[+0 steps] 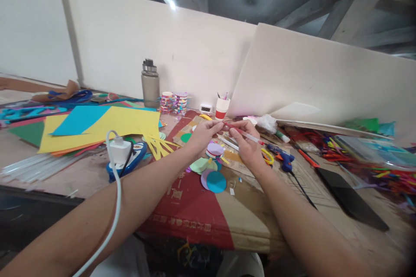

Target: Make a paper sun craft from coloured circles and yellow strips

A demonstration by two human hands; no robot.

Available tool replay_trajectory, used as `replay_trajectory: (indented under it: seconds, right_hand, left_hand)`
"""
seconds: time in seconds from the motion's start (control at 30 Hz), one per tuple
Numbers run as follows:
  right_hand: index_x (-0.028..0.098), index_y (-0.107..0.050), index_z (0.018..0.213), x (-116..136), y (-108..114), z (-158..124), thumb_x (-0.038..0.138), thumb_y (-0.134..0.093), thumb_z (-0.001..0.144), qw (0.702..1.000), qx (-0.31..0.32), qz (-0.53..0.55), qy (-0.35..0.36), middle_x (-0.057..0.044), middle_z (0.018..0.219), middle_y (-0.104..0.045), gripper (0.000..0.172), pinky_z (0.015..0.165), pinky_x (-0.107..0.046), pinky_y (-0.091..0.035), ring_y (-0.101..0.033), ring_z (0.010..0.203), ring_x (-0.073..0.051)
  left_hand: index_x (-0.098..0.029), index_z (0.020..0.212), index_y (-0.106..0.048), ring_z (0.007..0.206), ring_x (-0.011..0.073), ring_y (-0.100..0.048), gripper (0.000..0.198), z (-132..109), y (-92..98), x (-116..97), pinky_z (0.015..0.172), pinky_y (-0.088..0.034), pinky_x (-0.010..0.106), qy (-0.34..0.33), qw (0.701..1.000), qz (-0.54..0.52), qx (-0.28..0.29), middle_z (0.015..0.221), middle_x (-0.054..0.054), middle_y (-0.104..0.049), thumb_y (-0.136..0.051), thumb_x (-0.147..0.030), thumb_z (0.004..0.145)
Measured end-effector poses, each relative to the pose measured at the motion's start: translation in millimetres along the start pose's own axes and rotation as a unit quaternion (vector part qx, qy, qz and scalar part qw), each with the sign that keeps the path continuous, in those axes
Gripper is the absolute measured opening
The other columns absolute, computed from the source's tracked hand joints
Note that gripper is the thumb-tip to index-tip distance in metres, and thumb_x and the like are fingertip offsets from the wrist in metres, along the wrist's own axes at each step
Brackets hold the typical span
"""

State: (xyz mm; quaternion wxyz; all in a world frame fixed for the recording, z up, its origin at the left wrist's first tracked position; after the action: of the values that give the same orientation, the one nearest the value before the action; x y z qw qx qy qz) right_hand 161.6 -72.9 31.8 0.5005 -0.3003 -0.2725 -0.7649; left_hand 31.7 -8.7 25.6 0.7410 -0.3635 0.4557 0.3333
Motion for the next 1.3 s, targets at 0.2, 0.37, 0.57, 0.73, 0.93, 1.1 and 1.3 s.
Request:
replay_trajectory:
  seconds: [0.2, 0.37, 0.57, 0.73, 0.93, 1.1, 1.3]
  right_hand:
    - [0.021, -0.060, 0.094, 2, 1, -2, 0.039, -0.059, 0.086, 0.995, 0.001, -0.088, 0.052, -0.005, 0.090, -0.067, 0.020, 0.074, -0.034, -0.051, -0.063, 0.082, -0.018]
    - [0.023, -0.060, 0.094, 7, 1, -4, 0.032, -0.057, 0.088, 0.966, 0.025, -0.205, 0.156, -0.005, 0.091, -0.067, 0.012, 0.078, -0.036, -0.050, -0.063, 0.085, -0.020]
    - [0.024, -0.060, 0.092, 2, 2, -2, 0.033, -0.057, 0.088, 0.971, -0.001, -0.200, 0.133, -0.006, 0.091, -0.067, 0.011, 0.080, -0.039, -0.050, -0.063, 0.086, -0.021]
    - [0.021, -0.057, 0.088, -15, 3, 5, 0.040, -0.060, 0.085, 0.998, -0.039, 0.029, -0.042, -0.002, 0.082, -0.069, 0.020, 0.069, -0.032, -0.053, -0.062, 0.069, -0.015]
    - [0.021, -0.057, 0.087, -20, 2, 7, 0.042, -0.064, 0.081, 0.991, -0.041, 0.090, -0.088, 0.000, 0.078, -0.069, 0.024, 0.068, -0.031, -0.053, -0.062, 0.066, -0.013]
    - [0.020, -0.057, 0.086, -5, -2, 1, 0.041, -0.064, 0.082, 0.997, -0.012, 0.044, -0.057, -0.001, 0.076, -0.068, 0.022, 0.067, -0.031, -0.053, -0.062, 0.068, -0.014]
    - [0.021, -0.058, 0.088, -7, 0, -1, 0.042, -0.061, 0.085, 0.998, 0.012, -0.056, 0.003, -0.003, 0.081, -0.069, 0.021, 0.070, -0.034, -0.053, -0.066, 0.076, -0.018]
  left_hand:
    - [-0.012, 0.072, -0.067, 0.061, 0.0074, -0.048, 0.021, 1, 0.3, 1, 0.060, -0.037, 0.022, 0.028, 0.996, -0.079, -0.013, 0.070, 0.003, -0.065, -0.075, -0.031, 0.066]
    - [-0.013, 0.063, -0.060, 0.056, 0.0069, -0.046, 0.014, -1, -1.4, -3, 0.058, -0.035, 0.022, 0.047, 0.996, -0.058, -0.053, 0.062, 0.001, -0.058, -0.068, -0.023, 0.065]
    - [-0.016, 0.056, -0.051, 0.058, 0.0078, -0.045, 0.016, -2, 0.2, -10, 0.058, -0.036, 0.023, 0.004, 0.997, -0.024, -0.075, 0.058, -0.002, -0.052, -0.065, -0.020, 0.063]
    - [-0.017, 0.066, -0.056, 0.061, 0.0100, -0.048, 0.019, 0, 7.1, -11, 0.059, -0.039, 0.023, -0.033, 0.995, -0.005, -0.095, 0.064, 0.000, -0.055, -0.062, -0.033, 0.075]
    - [-0.018, 0.083, -0.067, 0.077, 0.0150, -0.058, 0.012, -4, 7.6, -19, 0.074, -0.044, 0.027, -0.159, 0.940, 0.294, -0.068, 0.082, 0.003, -0.068, -0.059, -0.027, 0.083]
    - [-0.019, 0.094, -0.069, 0.094, 0.0185, -0.062, 0.015, -9, 4.5, -24, 0.087, -0.043, 0.030, -0.254, 0.855, 0.450, -0.030, 0.098, 0.006, -0.070, -0.056, -0.021, 0.087]
    - [-0.018, 0.087, -0.068, 0.092, 0.0204, -0.062, 0.015, -8, 8.6, -22, 0.084, -0.042, 0.033, -0.312, 0.773, 0.552, -0.017, 0.091, 0.008, -0.070, -0.053, -0.020, 0.088]
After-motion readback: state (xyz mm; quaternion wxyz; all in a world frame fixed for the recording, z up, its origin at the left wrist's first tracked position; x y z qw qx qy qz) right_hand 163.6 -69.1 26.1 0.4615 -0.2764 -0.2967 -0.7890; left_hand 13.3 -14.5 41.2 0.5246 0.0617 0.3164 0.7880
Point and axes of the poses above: each hand's wrist, its own z-axis towards the middle knuckle, its own y-axis out of the back of the hand, x = y × z, the point moved 2 cm from there along z, towards the middle knuckle
